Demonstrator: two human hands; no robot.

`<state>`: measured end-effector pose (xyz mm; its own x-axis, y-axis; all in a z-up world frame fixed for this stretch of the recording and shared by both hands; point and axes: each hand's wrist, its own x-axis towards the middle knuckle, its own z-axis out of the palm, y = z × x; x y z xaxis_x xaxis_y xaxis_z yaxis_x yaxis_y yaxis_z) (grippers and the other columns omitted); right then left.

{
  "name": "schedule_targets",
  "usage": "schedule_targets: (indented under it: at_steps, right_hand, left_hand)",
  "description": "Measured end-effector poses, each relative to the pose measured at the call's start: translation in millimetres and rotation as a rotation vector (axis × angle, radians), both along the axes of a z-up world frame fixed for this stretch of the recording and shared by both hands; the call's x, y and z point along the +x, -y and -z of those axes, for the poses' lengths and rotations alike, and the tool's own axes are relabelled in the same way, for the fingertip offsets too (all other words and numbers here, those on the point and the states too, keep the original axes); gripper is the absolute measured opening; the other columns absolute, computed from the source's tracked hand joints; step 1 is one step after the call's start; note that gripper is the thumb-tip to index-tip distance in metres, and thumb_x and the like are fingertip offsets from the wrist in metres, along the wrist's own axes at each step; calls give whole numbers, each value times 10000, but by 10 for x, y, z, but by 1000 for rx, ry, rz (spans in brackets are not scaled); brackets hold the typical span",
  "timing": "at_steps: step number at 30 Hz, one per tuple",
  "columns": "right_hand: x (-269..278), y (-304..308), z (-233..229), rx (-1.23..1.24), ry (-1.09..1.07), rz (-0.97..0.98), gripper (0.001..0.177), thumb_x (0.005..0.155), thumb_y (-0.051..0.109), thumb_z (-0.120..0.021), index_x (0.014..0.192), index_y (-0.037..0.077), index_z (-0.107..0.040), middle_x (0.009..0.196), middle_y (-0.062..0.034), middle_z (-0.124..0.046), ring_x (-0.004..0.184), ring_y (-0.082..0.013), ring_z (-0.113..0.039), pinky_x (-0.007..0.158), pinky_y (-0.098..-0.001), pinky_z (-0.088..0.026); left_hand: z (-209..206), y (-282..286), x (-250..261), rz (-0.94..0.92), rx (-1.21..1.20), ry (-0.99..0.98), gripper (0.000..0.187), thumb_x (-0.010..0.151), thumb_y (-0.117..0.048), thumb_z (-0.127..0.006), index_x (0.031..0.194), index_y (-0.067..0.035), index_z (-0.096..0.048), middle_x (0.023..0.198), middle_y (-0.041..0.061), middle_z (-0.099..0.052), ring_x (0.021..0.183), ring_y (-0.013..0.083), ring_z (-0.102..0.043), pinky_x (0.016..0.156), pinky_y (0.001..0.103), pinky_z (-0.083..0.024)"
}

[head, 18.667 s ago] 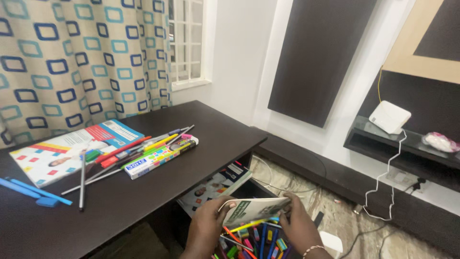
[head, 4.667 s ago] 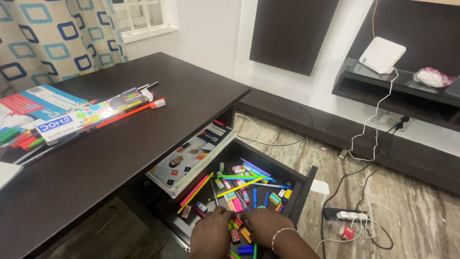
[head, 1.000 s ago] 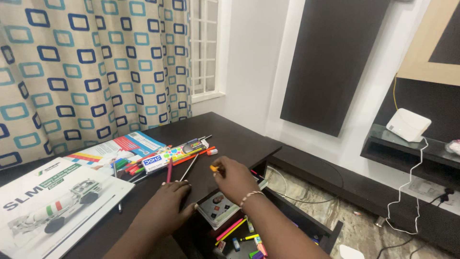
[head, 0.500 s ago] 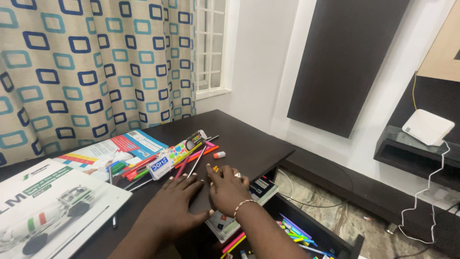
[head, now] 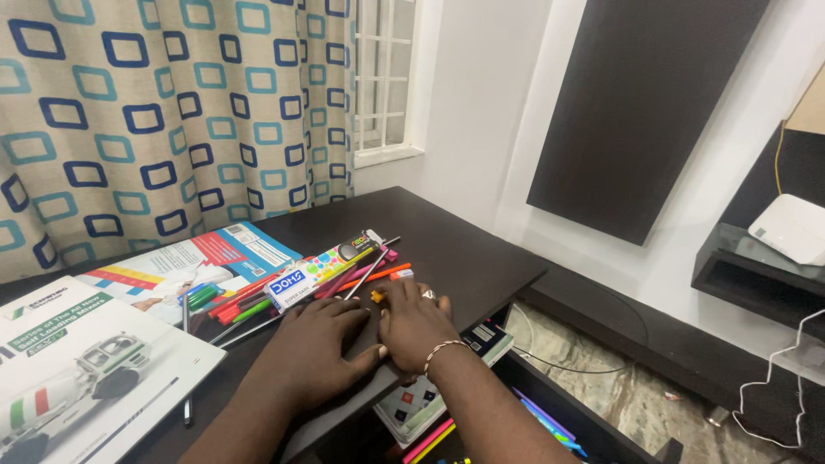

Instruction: The person opens a desk drawer and repeatedly transfers stationery items, including highlighters, pens, erasers, and a book, from the drawer to the desk surface. The person handles items one at a time or in small groups, placing them on the desk without arranging them into a final organized state.

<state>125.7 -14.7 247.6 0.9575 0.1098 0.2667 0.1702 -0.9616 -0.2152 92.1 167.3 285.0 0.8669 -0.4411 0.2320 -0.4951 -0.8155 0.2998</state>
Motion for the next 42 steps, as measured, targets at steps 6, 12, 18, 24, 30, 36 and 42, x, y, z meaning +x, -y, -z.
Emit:
schedule_targets:
  at_steps: [6,12,18,24,30,36,42]
  right_hand:
    - [-65,-16,-60,-61,-5,-33,541,985,290,-481,1520,299,-403,1506,-38,-428,1392,-300,-405,1107,-560,-270]
    - [-61,-19,-59,-12,2,-58,544,986,262,-463,1526,273,-393,1565,30,-428,1431,-275,-371,1130,-586,-218]
    - [-122,-47,-124,45,-35,-57,498,1002,252,-426,1499,283,-433,1547,67,-480,1435,-233,-387,1144,-509,-231]
    - [-155,-75,-190,66,-63,-65,485,1009,236,-412,1490,285,-449,1523,69,-511,1430,-220,-395,1147,-487,-230]
    - [-152,-52,-125,42,7,-79,491,993,225,-436,1484,246,-442,1520,27,-508,1389,-236,-439,1118,-514,-248]
    - [-138,-51,-103,56,27,-78,476,1000,234,-441,1476,239,-459,1511,17,-517,1378,-242,-446,1116,-505,-259]
    - [-154,-52,-100,72,47,-82,472,1004,238,-437,1474,222,-468,1494,14,-537,1364,-205,-467,1097,-475,-273]
  left_hand:
    - [-4,4,-23,23,-25,73,584,811,-479,-668,1301,-164,-707,1457,32,-598,1371,235,-455,1150,440,-296]
    - [-27,-10,-39,8,-75,149,445,818,-408,-687,1147,-122,-774,1326,49,-669,1292,245,-529,1106,430,-371]
    - [39,-26,-7,-1,-136,376,359,804,-347,-704,1034,-83,-782,1306,101,-654,1244,300,-545,1055,445,-405]
    - [63,-30,5,-112,-96,339,391,810,-339,-694,1097,-83,-762,1338,121,-631,1270,294,-522,1071,465,-379]
    - [131,-44,73,-94,-126,296,430,819,-345,-691,1138,-63,-751,1332,146,-618,1307,313,-517,1114,446,-375]
    - [161,-38,104,-117,-115,277,558,823,-380,-708,1272,-48,-697,1430,179,-564,1384,335,-445,1161,447,-312]
    - [175,-33,112,-80,-148,278,585,822,-385,-707,1301,-52,-680,1420,167,-565,1407,315,-434,1156,440,-319]
